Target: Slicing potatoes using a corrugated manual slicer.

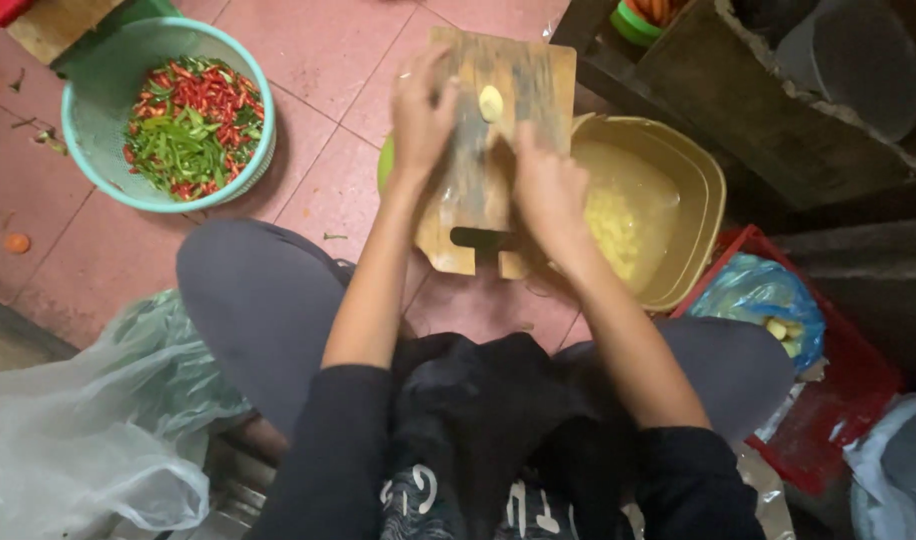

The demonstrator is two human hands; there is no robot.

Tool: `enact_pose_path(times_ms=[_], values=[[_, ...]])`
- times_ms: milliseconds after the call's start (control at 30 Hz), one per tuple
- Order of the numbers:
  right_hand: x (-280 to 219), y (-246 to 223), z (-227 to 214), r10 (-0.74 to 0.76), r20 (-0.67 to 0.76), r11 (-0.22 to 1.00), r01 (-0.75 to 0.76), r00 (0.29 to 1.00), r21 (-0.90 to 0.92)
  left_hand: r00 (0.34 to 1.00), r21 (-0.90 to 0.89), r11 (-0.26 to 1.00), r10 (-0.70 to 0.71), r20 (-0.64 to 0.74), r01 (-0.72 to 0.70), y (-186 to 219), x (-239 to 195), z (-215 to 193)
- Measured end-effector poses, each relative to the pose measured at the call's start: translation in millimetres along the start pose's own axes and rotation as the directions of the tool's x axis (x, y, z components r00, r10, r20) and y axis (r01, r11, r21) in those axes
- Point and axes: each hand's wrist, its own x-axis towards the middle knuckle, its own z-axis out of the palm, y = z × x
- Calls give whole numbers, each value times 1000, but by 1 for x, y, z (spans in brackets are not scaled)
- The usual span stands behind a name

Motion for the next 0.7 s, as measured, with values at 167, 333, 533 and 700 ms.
enact_pose_path(times_ms=[167,333,533,700], values=[[-11,-25,-3,-190,54,982,189,980,23,944,-119,963,-263,-199,243,8,-19,-48],[6,-12,-98,28,188,942,-89,982,324,916,-139,925,-373,-149,354,30,-45,-53],[-1,38,-92,72,22,865,-74,997,497,947,-94,956,-257,194,278,65,-78,-13],[-8,12,-72,36,76,913,-64,996,403,959,-44,984,-156,235,171,68,-88,2]])
